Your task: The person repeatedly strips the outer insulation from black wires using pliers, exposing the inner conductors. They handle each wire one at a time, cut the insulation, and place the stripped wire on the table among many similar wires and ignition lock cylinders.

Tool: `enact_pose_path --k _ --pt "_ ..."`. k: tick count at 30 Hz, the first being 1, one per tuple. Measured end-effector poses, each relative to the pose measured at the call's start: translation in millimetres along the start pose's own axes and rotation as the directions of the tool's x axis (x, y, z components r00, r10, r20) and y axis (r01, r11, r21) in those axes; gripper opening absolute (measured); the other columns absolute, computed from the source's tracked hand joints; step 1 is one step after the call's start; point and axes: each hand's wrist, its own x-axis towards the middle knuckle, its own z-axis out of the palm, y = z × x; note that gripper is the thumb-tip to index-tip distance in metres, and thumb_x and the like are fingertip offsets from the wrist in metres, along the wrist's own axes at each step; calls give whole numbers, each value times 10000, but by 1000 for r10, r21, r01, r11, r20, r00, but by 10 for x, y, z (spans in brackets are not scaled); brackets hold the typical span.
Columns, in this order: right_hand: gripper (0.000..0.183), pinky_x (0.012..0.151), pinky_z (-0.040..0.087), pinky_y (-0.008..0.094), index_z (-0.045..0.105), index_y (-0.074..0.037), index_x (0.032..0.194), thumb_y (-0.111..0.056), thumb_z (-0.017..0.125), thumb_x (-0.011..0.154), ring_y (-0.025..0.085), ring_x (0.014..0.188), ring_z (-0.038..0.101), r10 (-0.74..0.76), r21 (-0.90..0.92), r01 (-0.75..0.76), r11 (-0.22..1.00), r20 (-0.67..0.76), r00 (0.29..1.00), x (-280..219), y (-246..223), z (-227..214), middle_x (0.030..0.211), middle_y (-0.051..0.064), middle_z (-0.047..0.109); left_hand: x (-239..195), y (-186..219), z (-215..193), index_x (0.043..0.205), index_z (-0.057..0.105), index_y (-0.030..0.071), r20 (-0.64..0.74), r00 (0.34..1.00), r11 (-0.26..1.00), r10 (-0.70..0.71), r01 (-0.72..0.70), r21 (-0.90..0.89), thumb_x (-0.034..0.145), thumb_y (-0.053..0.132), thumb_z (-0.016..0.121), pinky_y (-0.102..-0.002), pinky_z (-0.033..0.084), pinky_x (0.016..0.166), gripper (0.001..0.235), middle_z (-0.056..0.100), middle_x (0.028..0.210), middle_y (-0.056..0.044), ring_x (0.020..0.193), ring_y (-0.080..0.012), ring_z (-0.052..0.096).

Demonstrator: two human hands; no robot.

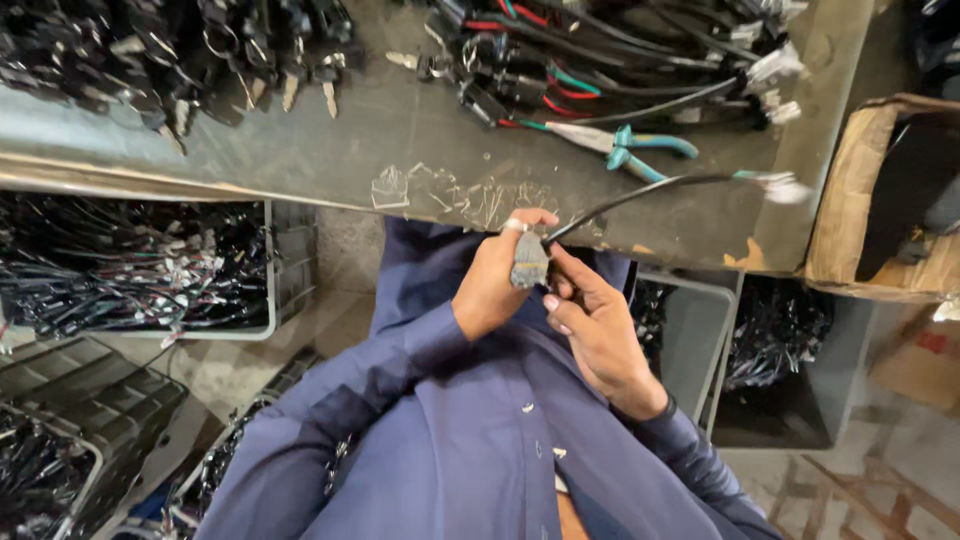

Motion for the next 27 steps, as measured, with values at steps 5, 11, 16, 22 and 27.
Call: enact_pose_path --k 5,11,16,22,27 --pt "315 811 472 267 646 -17 1289 39 627 980 117 980 569 -142 101 144 984 -27 989 53 94 -175 1247 33 605 -26 92 155 1314 532 66 -7 995 981 97 -97 -166 960 -46 589 -283 569 867 376 717 1062 -76 967 -143 704" --pt "219 896 526 322 675 -20 1153 -13 720 939 166 1076 631 -179 141 189 972 -81 981 147 18 -175 1271 47 612 -45 36 399 1314 574 39 164 986 557 -31 153 -816 1105 195 411 -271 498 1016 307 643 1228 -54 1130 -129 611" --pt "299 931 520 331 631 -40 1091 -147 818 884 175 1069 615 -192 211 223 952 -161 968 182 -345 359 1206 73 631 59 18 629 1376 551 53 -110 993 752 33 -97 -652 1063 93 629 -294 499 1020 325 620 1206 -69 1117 -150 591" --pt "399 1017 457 468 638 -29 1209 -242 826 929 351 1132 574 -706 -934 289 -209 349 617 527 -1033 115 1219 146 633 212 -28 265 1156 457 150 100 967 590 -234 223 -776 1003 147 523 -194 396 414 167 617 857 -82 577 -119 553" --pt "389 933 484 507 637 -42 1072 -250 877 847 385 1036 601 -591 -938 200 -285 336 733 566 -937 -285 1113 152 645 266 -53 19 1186 456 128 98 987 718 -129 161 -677 1112 177 468 -202 315 508 89 549 898 -47 627 -74 442"
